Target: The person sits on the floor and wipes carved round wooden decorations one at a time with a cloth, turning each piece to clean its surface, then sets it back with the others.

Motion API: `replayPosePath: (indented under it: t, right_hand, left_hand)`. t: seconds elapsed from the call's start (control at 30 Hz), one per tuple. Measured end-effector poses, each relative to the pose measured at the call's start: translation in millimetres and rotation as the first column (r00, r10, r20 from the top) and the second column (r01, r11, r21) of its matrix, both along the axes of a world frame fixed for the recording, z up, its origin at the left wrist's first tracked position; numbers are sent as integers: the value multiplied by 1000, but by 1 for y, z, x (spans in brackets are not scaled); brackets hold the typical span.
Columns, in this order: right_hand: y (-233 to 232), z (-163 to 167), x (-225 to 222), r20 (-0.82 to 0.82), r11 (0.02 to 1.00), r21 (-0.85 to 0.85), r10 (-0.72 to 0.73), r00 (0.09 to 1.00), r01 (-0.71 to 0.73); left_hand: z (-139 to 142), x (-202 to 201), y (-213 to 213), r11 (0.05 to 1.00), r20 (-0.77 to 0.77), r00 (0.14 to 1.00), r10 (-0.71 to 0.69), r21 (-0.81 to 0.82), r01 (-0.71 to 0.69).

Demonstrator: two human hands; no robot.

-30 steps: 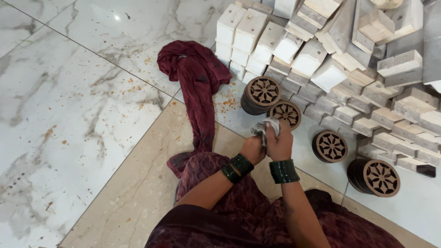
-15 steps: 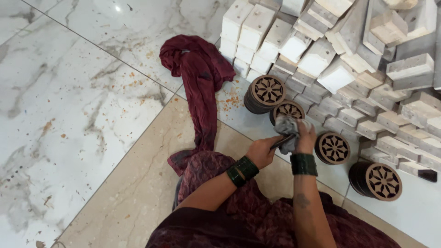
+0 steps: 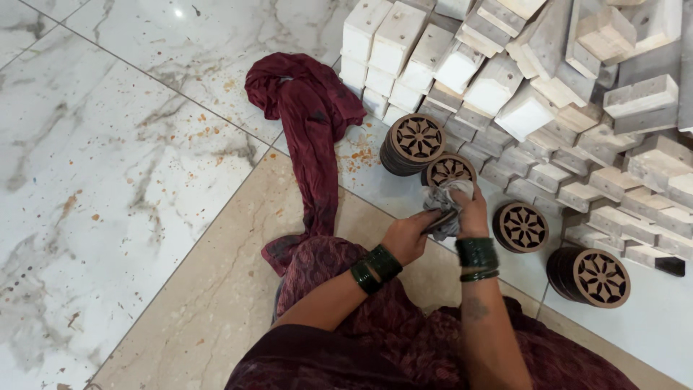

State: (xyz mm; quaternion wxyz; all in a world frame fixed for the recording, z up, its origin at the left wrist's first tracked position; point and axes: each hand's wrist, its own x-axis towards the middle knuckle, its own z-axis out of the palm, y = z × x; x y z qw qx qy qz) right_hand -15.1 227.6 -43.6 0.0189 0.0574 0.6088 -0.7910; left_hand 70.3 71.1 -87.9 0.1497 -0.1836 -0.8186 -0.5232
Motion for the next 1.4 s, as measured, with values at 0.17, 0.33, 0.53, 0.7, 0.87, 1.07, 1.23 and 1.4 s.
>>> replayPosePath:
  t: [0.17, 0.33, 0.53, 0.7, 0.87, 1.07, 1.23, 1.4]
  right_hand:
    - [-1, -1, 30, -243, 896, 428, -10, 970, 116]
    - [-17, -8, 53, -329, 844, 490, -51, 943, 217]
    - [28, -9, 11, 245, 926, -376, 114, 963, -15]
    - [28, 12, 23, -179, 979, 103, -158, 971, 178]
    - [-18, 35, 71, -554, 792, 542, 84, 828, 282]
    - [-9, 16, 39, -296, 980, 143, -90, 951, 137]
    - [35, 5, 10, 231, 974, -219, -8, 973, 60]
    - [23, 4, 39, -222, 961, 204, -140, 965, 186]
  left_hand:
    - [4, -3, 8, 994, 31, 999, 35, -103, -32]
    - [-8, -6, 7, 975, 99, 993, 62, -217, -39]
    - [12, 4, 1, 985, -97, 984, -150, -101, 140]
    - [13, -1, 17, 984, 1, 988, -154, -88, 154]
    - [-8, -2, 23, 995, 138, 990, -19, 95, 6]
    - [-4, 1, 5, 997, 55, 998, -36, 69, 32]
    - [9, 5, 10, 988, -32, 988, -150, 17, 151]
    - [-3, -5, 18, 988, 54, 992, -111, -98, 116]
